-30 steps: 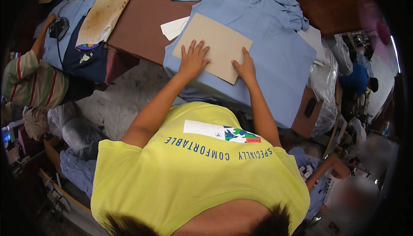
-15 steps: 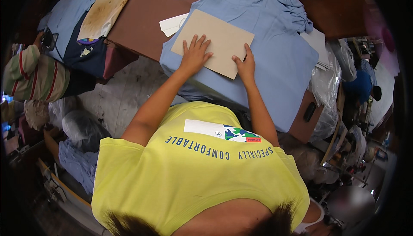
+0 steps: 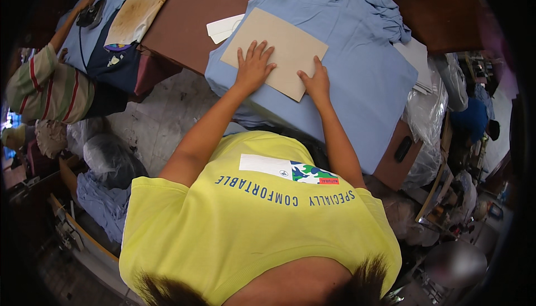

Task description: The person folds a light blue button-down shirt by smoothing it on a table and using a rectangular cardboard template to align the folds.

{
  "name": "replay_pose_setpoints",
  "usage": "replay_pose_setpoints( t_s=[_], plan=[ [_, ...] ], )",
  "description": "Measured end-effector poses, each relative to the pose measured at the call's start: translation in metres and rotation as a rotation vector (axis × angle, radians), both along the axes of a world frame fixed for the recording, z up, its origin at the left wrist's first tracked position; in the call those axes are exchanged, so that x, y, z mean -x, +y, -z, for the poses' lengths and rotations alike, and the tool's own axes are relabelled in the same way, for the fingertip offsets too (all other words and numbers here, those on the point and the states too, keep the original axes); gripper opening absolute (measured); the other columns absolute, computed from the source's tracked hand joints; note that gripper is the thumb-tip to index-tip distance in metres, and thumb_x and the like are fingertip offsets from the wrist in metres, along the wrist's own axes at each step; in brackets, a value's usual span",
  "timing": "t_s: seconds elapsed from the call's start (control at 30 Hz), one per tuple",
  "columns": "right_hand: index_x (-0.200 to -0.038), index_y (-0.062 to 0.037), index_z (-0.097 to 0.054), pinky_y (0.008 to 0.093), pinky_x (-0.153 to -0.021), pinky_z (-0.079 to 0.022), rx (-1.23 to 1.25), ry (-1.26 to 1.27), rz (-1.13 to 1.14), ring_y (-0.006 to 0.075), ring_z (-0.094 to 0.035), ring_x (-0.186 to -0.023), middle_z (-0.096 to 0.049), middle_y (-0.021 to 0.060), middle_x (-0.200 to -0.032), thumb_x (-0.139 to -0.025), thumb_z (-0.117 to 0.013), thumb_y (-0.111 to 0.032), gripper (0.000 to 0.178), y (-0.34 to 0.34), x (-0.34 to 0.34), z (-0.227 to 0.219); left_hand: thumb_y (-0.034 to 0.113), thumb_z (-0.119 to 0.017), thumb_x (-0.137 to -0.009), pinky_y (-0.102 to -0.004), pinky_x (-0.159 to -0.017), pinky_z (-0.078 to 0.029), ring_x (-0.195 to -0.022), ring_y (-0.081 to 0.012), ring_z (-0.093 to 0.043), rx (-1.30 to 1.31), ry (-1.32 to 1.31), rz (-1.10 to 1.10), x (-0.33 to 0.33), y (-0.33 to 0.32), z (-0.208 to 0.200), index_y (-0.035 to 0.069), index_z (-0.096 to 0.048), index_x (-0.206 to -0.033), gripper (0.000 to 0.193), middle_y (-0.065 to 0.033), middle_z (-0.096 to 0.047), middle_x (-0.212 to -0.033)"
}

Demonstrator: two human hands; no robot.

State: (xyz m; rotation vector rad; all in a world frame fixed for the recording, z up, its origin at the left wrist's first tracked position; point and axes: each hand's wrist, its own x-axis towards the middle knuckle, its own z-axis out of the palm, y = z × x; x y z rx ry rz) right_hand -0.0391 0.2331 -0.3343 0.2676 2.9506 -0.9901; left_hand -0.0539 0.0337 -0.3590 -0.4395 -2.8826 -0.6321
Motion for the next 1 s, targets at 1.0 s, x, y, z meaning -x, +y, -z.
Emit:
replay_pose_setpoints(
  t_s=[1.0],
  plan=[
    [-0.113,-0.0015,-0.048,0.0409,-0.077,-0.047,-0.308,-0.382,-0.383,0.0309,-0.059,-0.091,-0.062,0.0187,-0.095,-0.073,-0.066,-0.036,0.056,0.032,0.068,-0.057,0.048,-0.052,-0.078,-0.0644,-0.098,-0.012,-0.128,-0.0354,-0.019,0.179,0.058,-0.008,0.018,0.019,-0.013,0.015,-0.048,-0.124,0.057,-0.0104,-0.033,-0.134]
  ],
)
